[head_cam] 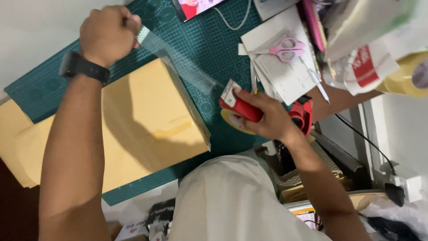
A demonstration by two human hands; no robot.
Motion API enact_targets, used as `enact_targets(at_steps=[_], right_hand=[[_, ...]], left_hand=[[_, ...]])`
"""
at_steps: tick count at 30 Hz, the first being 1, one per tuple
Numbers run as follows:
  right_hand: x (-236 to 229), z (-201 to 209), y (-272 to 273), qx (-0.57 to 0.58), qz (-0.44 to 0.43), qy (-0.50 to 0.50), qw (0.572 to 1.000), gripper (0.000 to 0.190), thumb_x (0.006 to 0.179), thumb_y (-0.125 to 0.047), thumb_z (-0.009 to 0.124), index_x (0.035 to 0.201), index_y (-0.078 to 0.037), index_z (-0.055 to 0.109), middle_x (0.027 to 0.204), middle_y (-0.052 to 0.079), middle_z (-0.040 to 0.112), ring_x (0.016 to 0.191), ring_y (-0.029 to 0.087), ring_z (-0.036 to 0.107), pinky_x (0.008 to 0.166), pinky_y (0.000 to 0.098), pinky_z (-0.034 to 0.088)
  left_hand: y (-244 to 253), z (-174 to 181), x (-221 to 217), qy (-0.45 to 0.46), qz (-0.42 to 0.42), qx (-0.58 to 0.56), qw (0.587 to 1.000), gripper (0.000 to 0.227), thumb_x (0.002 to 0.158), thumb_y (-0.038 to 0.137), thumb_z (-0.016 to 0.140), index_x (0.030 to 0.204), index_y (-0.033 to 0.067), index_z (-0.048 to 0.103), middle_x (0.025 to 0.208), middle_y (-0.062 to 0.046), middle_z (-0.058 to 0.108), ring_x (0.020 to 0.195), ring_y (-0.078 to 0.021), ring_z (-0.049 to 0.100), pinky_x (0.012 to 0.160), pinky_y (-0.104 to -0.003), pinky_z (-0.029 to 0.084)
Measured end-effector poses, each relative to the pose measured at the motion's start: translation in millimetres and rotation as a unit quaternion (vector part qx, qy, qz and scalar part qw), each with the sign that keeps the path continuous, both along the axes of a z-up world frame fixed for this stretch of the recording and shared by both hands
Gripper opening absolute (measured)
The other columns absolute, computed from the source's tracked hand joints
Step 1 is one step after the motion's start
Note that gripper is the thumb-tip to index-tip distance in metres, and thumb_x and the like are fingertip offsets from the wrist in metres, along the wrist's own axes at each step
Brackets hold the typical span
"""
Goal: Folding and sealing large padded envelopes using a packing tape dispenser on a workstation.
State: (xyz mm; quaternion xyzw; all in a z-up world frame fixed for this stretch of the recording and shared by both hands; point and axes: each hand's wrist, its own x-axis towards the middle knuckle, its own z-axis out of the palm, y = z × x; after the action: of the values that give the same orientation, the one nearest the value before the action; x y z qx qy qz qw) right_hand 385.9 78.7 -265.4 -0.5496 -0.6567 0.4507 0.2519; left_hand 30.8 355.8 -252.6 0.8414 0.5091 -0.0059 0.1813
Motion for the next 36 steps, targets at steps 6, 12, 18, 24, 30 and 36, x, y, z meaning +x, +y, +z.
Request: enact_targets(at_steps=[6, 12, 18, 24, 30, 36], right_hand=[[-5, 18, 54, 0.059, 0.081, -0.14, 0.985, 0.077, 0.082, -0.025, 0.078, 0.153, -0.031, 0.049, 0.111, 0.012, 0.059, 0.085, 0.03, 0.065, 0.066, 0.0387, 0.053], [-65, 52, 78, 0.139, 0.254, -0.236, 0.928, 0.077, 0.073, -0.041, 0.075, 0.146, -0.047, 0.053, 0.111, 0.006, 0.063, 0.085, 0.029, 0.071, 0.064, 0.0428, 0.058], [-163, 82, 65, 0.228, 0.377, -0.239, 0.865, 0.069, 0.075, -0.04, 0.076, 0.142, -0.046, 0.059, 0.103, 0.007, 0.066, 0.087, 0.029, 0.075, 0.068, 0.0378, 0.06], [-196, 74, 54, 0.251, 0.398, -0.312, 0.826, 0.064, 0.074, -0.04, 0.075, 0.137, -0.045, 0.063, 0.099, 0.007, 0.066, 0.081, 0.029, 0.075, 0.063, 0.0369, 0.06], [-203, 75, 59, 0.235, 0.39, -0.401, 0.795, 0.059, 0.073, -0.047, 0.073, 0.132, -0.048, 0.066, 0.093, 0.006, 0.066, 0.075, 0.026, 0.075, 0.059, 0.0373, 0.06], [-226, 76, 64, 0.22, 0.411, -0.463, 0.754, 0.069, 0.068, -0.042, 0.077, 0.135, -0.05, 0.063, 0.089, 0.006, 0.067, 0.074, 0.024, 0.076, 0.058, 0.037, 0.062]], left_hand=[[-39, -1, -67, -0.082, 0.091, -0.023, 0.992, 0.04, 0.117, 0.025, 0.051, 0.082, 0.0145, 0.066, 0.073, -0.001, 0.069, 0.074, -0.0249, 0.067, 0.074, -0.047, 0.045], [-200, -4, -153, -0.275, 0.361, -0.011, 0.891, 0.03, 0.121, 0.01, 0.052, 0.093, 0.0053, 0.06, 0.078, -0.006, 0.063, 0.071, -0.0181, 0.067, 0.076, -0.032, 0.052], [-324, -18, -222, -0.308, 0.497, 0.063, 0.809, 0.026, 0.117, 0.0, 0.057, 0.092, 0.0006, 0.064, 0.066, -0.013, 0.062, 0.065, -0.0233, 0.065, 0.074, -0.037, 0.055], [-340, -29, -227, -0.217, 0.53, 0.064, 0.817, 0.023, 0.112, 0.02, 0.058, 0.097, 0.0042, 0.065, 0.073, -0.023, 0.066, 0.075, -0.0454, 0.067, 0.073, -0.055, 0.052], [-330, -95, -220, -0.103, 0.472, 0.09, 0.871, 0.019, 0.107, 0.03, 0.064, 0.1, 0.0123, 0.066, 0.075, -0.018, 0.069, 0.079, -0.0443, 0.071, 0.073, -0.056, 0.054], [-331, -124, -220, -0.04, 0.434, 0.119, 0.892, 0.025, 0.112, 0.041, 0.056, 0.102, 0.0178, 0.06, 0.07, -0.008, 0.069, 0.071, -0.0352, 0.073, 0.072, -0.047, 0.055]])
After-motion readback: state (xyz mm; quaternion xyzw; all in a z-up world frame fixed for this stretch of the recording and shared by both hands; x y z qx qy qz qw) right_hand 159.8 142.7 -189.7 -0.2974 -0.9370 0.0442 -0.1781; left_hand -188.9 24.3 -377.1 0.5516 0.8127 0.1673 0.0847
